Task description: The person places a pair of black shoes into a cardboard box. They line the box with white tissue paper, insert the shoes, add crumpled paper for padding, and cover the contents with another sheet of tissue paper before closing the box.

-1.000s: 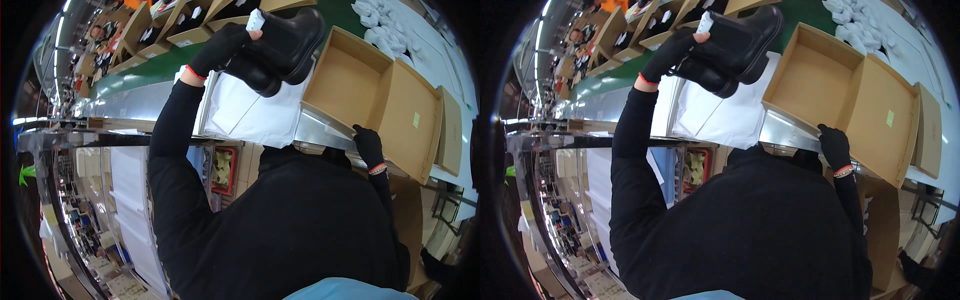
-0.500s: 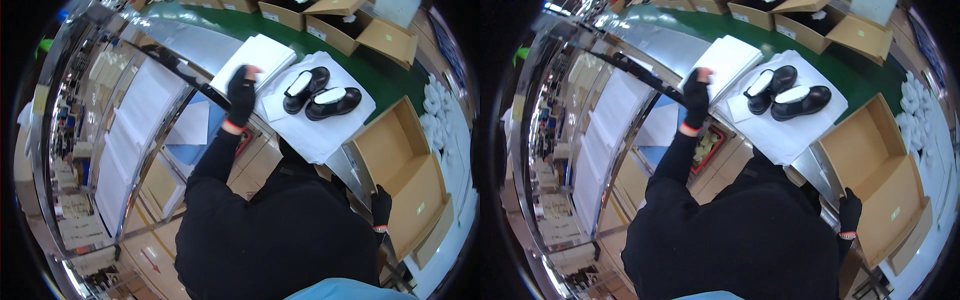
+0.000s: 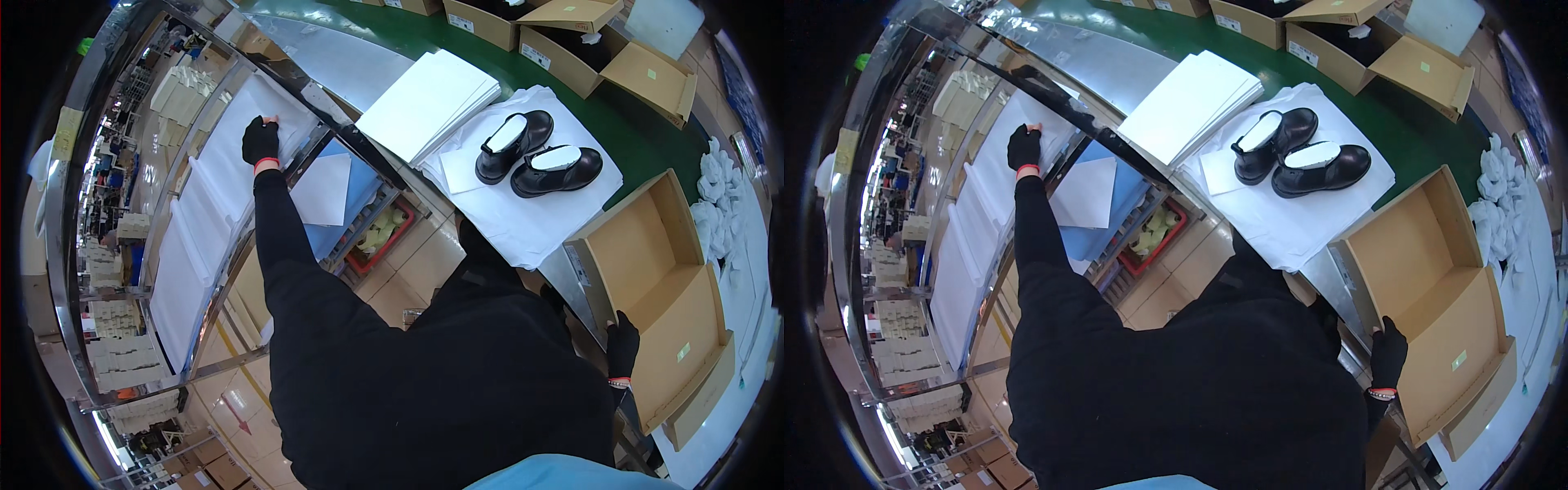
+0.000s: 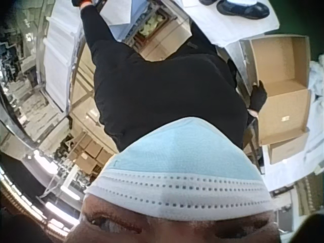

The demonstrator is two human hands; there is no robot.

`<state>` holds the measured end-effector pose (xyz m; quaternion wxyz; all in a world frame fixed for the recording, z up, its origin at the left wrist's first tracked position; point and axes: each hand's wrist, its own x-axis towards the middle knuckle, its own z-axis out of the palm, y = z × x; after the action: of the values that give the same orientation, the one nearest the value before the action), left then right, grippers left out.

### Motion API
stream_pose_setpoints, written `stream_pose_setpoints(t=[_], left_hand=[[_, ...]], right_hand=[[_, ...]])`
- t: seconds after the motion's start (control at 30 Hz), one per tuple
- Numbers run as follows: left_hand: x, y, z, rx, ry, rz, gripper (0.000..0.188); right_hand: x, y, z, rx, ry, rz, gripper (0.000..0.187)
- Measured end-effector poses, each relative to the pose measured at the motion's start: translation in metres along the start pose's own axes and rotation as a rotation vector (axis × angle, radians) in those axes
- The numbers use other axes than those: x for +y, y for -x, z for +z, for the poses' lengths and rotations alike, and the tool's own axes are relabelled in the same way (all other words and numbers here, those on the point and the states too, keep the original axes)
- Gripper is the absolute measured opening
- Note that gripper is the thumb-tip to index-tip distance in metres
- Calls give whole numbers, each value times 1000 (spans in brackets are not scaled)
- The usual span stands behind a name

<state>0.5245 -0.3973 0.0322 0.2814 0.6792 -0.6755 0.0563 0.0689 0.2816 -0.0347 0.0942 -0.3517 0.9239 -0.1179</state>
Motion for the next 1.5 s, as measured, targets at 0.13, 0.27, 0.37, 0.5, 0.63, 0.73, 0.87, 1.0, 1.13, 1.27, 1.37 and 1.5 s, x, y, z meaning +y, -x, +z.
stream_pose_setpoints(t=[0.13,0.27,0.37,0.5,0.63,0.73,0.87,1.0,1.13,1.27,1.37,1.5], left_hand=[[-28,-21,3,-85,168,-60,51],[-5,-23,5,-299,102,70,62],[-34,-43,7,-339,147,101,59],[-44,-45,24,-185,13,162,42],[-72,-45,32,334,122,178,35],[-96,-54,21,461,467,-86,31],[-59,-41,-4,557,781,-223,28],[38,-25,-37,402,1112,20,28],[216,73,-46,-311,1563,404,31],[349,248,-34,-1320,1666,1050,36],[394,346,-53,-1936,1275,1627,42],[386,301,-140,-2101,1158,1548,35]], right_hand=[[-3,-2,-1,-25,-12,19,35],[-5,3,-3,0,-3,32,34],[-5,1,0,16,-13,16,33],[-6,1,3,22,-24,39,32],[-1,2,5,30,-59,23,31],[-7,-2,0,-36,-70,57,31],[-2,3,1,-37,-31,40,36],[-22,-4,-38,32,-832,17,50],[-68,-32,-85,-261,-1415,-180,84],[-133,-58,-75,-450,-1727,-263,94],[-135,-60,-74,-221,-1587,-168,88],[-85,-54,-92,-29,-1435,-79,80]])
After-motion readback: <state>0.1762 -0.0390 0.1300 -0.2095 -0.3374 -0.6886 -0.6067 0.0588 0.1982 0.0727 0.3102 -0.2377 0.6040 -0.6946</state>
